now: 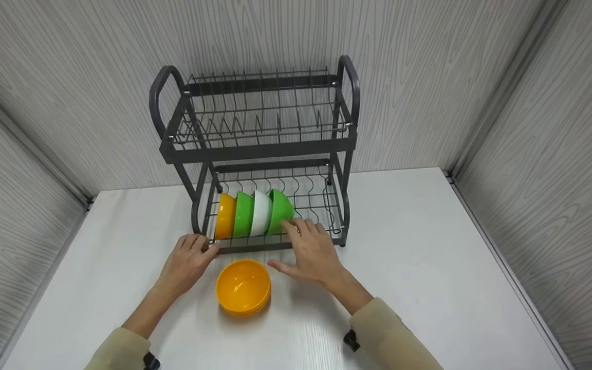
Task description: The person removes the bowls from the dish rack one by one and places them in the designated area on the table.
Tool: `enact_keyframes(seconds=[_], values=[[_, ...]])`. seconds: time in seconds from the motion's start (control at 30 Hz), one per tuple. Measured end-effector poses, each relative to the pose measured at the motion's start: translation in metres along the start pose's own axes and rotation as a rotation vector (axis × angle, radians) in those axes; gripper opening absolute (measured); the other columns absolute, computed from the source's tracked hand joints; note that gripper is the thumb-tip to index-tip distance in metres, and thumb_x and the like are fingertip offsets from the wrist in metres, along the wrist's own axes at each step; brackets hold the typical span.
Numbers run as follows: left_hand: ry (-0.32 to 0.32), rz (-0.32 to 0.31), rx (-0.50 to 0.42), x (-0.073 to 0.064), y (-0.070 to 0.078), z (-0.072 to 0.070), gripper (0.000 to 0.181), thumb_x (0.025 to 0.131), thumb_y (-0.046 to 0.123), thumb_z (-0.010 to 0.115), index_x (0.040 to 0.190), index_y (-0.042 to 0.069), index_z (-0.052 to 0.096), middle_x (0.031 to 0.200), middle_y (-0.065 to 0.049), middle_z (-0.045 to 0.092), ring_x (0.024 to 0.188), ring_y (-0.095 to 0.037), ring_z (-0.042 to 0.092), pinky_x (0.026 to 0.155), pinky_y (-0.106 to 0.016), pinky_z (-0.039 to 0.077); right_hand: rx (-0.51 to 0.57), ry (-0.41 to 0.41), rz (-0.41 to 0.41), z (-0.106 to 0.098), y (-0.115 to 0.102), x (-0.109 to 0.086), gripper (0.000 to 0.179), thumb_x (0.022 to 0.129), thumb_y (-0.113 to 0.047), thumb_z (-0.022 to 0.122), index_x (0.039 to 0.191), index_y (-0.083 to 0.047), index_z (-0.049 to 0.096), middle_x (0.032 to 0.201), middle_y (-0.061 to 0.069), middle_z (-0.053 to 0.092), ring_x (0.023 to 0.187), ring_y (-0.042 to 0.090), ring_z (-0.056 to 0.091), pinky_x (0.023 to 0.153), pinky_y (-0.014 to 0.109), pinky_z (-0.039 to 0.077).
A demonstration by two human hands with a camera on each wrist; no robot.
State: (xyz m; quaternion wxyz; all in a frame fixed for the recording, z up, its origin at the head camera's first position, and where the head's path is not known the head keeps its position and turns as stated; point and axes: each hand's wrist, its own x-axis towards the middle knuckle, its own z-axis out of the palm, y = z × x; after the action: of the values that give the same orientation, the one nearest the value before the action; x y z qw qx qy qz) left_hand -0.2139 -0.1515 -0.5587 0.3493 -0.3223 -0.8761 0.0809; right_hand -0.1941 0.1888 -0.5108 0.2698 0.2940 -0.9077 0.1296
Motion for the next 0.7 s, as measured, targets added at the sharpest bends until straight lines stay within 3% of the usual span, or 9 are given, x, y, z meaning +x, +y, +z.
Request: enact_keyframes(seconds=[0.3, 0.7], values=[[0.002, 0.01, -0.008, 0.0, -0.001, 0.001, 0.029, 0.092, 0.004, 0.076, 0.11, 0.02, 0.061, 0.102, -0.009, 0.061, 0.099, -0.027, 0.058, 0.092, -0.04, 0.058, -0.016, -0.005, 0.036, 0.003, 0.014, 0.01, 0.096, 0.079, -0.069, 0.078, 0.148, -0.008, 0.052, 0.131, 0.015, 0.064, 0.113, 0.035, 0.065, 0.098, 0.052, 0.059], [0.023, 0.02, -0.012, 0.001, -0.002, 0.001, 0.029, 0.091, 0.004, 0.075, 0.111, 0.021, 0.062, 0.101, -0.009, 0.061, 0.098, -0.027, 0.059, 0.09, -0.04, 0.058, -0.036, -0.024, 0.047, 0.007, 0.024, 0.024, 0.103, 0.078, -0.074, 0.075, 0.153, -0.008, 0.048, 0.13, 0.016, 0.063, 0.113, 0.034, 0.065, 0.094, 0.051, 0.06]])
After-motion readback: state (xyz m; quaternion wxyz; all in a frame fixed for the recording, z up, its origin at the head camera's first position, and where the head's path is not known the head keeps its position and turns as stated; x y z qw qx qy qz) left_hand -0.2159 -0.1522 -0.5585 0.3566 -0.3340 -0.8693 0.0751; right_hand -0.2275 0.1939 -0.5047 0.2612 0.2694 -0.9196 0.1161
